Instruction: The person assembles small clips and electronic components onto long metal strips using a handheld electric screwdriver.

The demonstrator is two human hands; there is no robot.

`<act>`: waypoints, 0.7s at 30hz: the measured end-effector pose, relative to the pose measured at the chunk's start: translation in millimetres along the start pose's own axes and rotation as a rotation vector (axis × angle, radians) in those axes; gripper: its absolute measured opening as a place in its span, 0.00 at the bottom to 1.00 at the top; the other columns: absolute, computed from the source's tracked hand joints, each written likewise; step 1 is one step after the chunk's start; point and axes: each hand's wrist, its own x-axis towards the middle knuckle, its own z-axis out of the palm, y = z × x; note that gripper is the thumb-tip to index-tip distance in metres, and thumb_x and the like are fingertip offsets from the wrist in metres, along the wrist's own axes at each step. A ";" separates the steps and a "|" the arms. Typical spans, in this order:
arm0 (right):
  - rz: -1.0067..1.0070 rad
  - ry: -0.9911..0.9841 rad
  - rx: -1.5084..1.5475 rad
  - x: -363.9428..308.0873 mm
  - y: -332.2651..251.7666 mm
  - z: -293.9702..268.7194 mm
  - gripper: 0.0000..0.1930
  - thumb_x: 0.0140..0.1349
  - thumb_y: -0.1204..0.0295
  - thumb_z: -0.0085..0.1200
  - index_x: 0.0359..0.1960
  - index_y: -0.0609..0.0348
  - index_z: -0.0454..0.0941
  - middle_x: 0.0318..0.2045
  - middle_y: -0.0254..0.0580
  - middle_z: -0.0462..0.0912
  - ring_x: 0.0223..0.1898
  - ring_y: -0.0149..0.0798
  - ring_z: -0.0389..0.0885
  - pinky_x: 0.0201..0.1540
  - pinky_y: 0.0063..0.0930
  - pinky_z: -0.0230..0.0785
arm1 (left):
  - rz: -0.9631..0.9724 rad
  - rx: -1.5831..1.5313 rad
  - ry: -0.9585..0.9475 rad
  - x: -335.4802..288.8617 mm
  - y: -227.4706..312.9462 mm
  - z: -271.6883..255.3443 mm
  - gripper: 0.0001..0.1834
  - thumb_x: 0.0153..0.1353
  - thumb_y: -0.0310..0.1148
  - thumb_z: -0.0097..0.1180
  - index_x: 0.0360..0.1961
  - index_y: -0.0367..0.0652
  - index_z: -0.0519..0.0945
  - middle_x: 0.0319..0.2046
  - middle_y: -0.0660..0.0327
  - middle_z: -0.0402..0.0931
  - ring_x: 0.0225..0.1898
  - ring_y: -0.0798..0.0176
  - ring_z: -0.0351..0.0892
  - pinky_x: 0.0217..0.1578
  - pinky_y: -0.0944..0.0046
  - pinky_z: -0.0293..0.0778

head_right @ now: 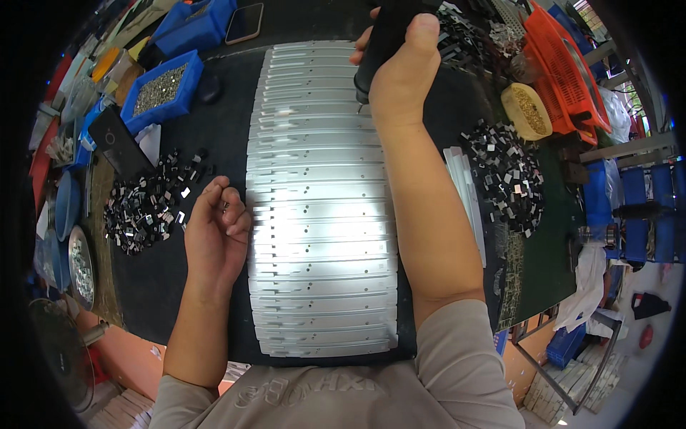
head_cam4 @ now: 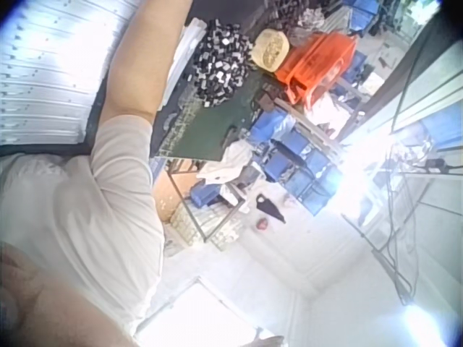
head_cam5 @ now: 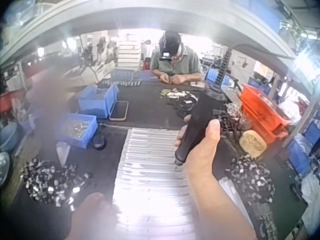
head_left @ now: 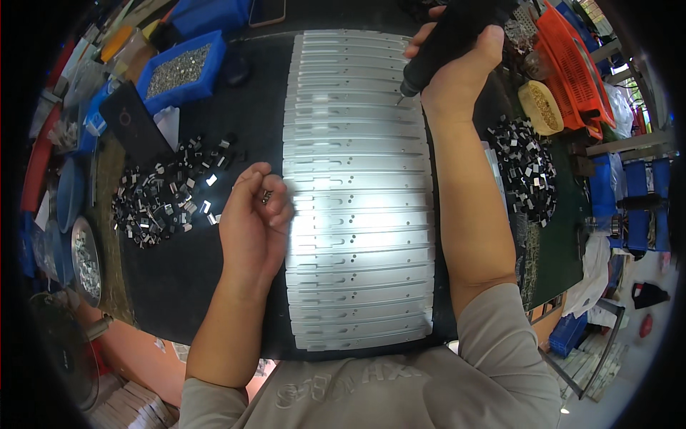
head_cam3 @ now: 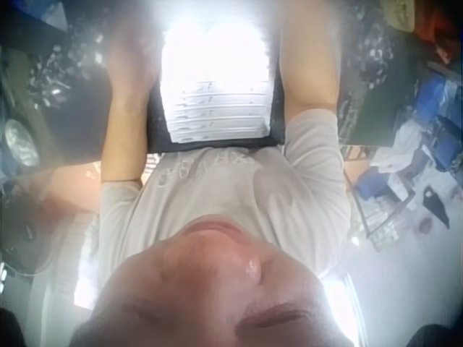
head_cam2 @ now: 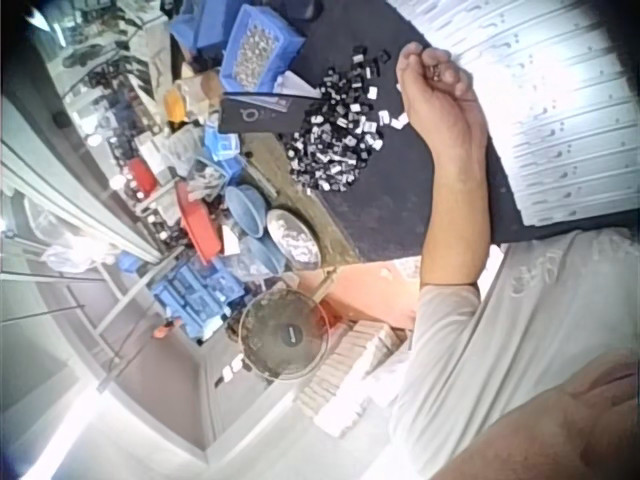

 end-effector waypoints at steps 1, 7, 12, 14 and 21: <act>-0.002 0.000 0.000 -0.2 -2.5 0.6 0.36 0.64 0.34 0.33 0.40 0.60 0.74 0.19 0.36 0.74 0.19 0.32 0.72 0.23 0.24 0.66 | 0.000 -0.002 -0.002 -0.2 0.0 0.4 0.08 0.68 0.29 0.43 0.44 0.38 0.71 0.27 0.59 0.76 0.22 0.73 0.65 0.21 0.73 0.60; 0.004 0.070 -0.013 2.7 -3.4 0.3 0.36 0.65 0.34 0.32 0.39 0.59 0.74 0.18 0.37 0.73 0.19 0.33 0.72 0.23 0.24 0.66 | 0.003 -0.006 -0.001 -0.6 -0.4 -0.2 0.08 0.68 0.29 0.43 0.44 0.38 0.71 0.27 0.59 0.76 0.22 0.73 0.64 0.21 0.74 0.60; -0.014 -0.011 0.001 2.8 -5.6 -1.7 0.36 0.66 0.34 0.31 0.38 0.59 0.73 0.18 0.38 0.73 0.19 0.33 0.72 0.22 0.24 0.66 | 0.003 0.008 0.039 -1.5 -1.8 2.7 0.08 0.68 0.29 0.43 0.44 0.38 0.71 0.27 0.60 0.75 0.22 0.73 0.64 0.21 0.74 0.60; 0.011 -0.018 -0.032 -0.3 -7.5 5.4 0.36 0.66 0.34 0.30 0.38 0.59 0.73 0.18 0.38 0.73 0.18 0.33 0.72 0.22 0.24 0.65 | 0.003 0.012 0.047 -2.0 -1.5 3.1 0.08 0.68 0.29 0.43 0.44 0.38 0.71 0.27 0.60 0.75 0.22 0.73 0.64 0.21 0.74 0.60; 0.073 -0.074 -0.138 2.4 -3.6 7.5 0.38 0.66 0.33 0.27 0.38 0.59 0.73 0.18 0.38 0.74 0.16 0.33 0.71 0.20 0.23 0.64 | 0.013 0.022 0.049 -0.6 -2.4 1.5 0.08 0.68 0.29 0.43 0.44 0.38 0.71 0.26 0.61 0.75 0.22 0.73 0.64 0.20 0.74 0.59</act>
